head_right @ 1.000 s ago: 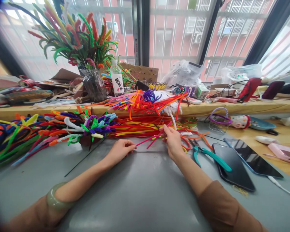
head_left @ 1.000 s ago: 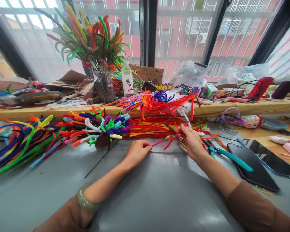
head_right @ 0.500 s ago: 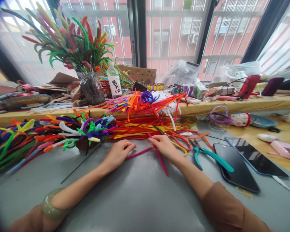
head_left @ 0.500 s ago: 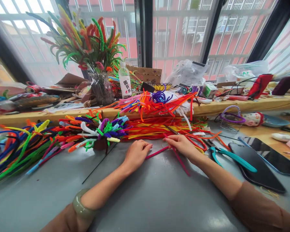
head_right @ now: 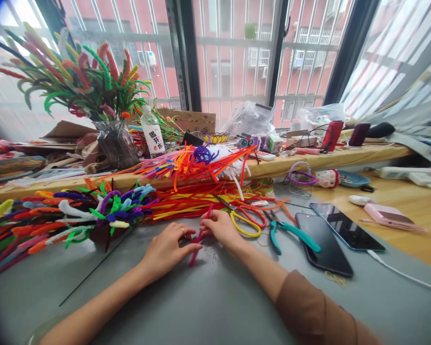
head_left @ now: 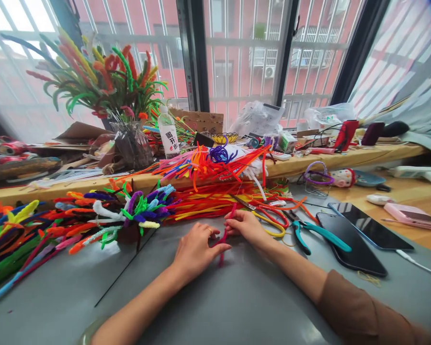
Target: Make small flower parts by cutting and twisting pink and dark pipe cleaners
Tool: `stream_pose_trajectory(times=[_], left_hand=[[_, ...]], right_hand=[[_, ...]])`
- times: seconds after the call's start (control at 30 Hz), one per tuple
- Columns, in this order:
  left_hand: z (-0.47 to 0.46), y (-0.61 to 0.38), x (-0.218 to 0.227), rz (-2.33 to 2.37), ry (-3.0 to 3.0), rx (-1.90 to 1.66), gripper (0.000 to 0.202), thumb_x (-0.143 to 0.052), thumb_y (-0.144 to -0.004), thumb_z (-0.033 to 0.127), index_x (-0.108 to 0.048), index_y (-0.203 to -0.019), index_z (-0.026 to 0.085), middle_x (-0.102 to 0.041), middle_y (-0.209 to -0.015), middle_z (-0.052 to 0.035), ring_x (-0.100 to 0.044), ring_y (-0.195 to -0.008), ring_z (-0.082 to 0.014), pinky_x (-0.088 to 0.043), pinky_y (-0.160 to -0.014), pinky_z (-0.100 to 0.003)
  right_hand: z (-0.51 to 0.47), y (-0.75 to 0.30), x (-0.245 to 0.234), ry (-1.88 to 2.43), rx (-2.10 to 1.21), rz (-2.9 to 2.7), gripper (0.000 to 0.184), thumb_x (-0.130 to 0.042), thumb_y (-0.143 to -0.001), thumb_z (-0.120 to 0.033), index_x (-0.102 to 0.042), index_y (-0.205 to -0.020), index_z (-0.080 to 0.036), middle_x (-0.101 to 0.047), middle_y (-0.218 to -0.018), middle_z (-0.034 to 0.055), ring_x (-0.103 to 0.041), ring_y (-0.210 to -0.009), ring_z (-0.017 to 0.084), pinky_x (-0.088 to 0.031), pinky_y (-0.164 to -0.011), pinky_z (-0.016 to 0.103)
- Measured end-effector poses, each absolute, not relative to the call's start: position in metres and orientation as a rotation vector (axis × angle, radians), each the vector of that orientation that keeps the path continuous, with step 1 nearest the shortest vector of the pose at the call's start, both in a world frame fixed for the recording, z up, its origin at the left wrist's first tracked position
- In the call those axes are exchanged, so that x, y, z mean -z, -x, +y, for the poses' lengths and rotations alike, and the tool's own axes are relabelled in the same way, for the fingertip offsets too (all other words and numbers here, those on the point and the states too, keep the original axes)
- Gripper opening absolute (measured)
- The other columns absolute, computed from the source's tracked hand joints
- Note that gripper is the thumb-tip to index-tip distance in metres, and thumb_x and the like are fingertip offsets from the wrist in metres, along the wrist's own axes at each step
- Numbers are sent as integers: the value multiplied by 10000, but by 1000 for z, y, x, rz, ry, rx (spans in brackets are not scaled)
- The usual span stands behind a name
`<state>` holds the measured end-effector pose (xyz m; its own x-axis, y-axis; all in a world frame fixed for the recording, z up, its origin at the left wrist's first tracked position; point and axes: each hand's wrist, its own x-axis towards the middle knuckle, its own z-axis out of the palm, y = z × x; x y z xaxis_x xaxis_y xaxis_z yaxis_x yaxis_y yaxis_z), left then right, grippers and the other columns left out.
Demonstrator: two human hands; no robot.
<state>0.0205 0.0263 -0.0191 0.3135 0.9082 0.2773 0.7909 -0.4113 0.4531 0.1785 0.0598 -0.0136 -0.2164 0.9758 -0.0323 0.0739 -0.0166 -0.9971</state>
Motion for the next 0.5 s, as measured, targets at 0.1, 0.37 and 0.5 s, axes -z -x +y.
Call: stream_pose_trajectory(times=[0.1, 0.37, 0.5], left_hand=[[28, -25, 20, 1618, -2360, -687, 344, -558, -702, 470, -614, -950, 238, -623, -893, -47, -517, -888, -238, -362, -637, -290], [35, -29, 25, 1716, -2486, -541, 263, -373, -844, 250, -626, -888, 195, -587, -845, -57, -548, -805, -186, -383, -672, -275], [41, -31, 28, 1815, -2585, -408, 325, -296, -874, 215, -615, -915, 167, -568, -861, -68, -538, -817, -186, -391, -670, -274]], right_hand=[[62, -177, 17, 1157, -1350, -1420, 69, -503, -744, -166, -519, -804, -135, -604, -721, 17, -596, -615, 73, -493, -628, 204], [57, -197, 0, 1242, -933, -1570, 179, -579, -718, -339, -604, -705, -163, -623, -720, 40, -585, -740, 167, -427, -674, 258], [86, -251, -41, 1471, 7, -1428, 389, -318, -859, -429, -590, -964, -173, -627, -894, 77, -562, -846, 181, -383, -759, 277]])
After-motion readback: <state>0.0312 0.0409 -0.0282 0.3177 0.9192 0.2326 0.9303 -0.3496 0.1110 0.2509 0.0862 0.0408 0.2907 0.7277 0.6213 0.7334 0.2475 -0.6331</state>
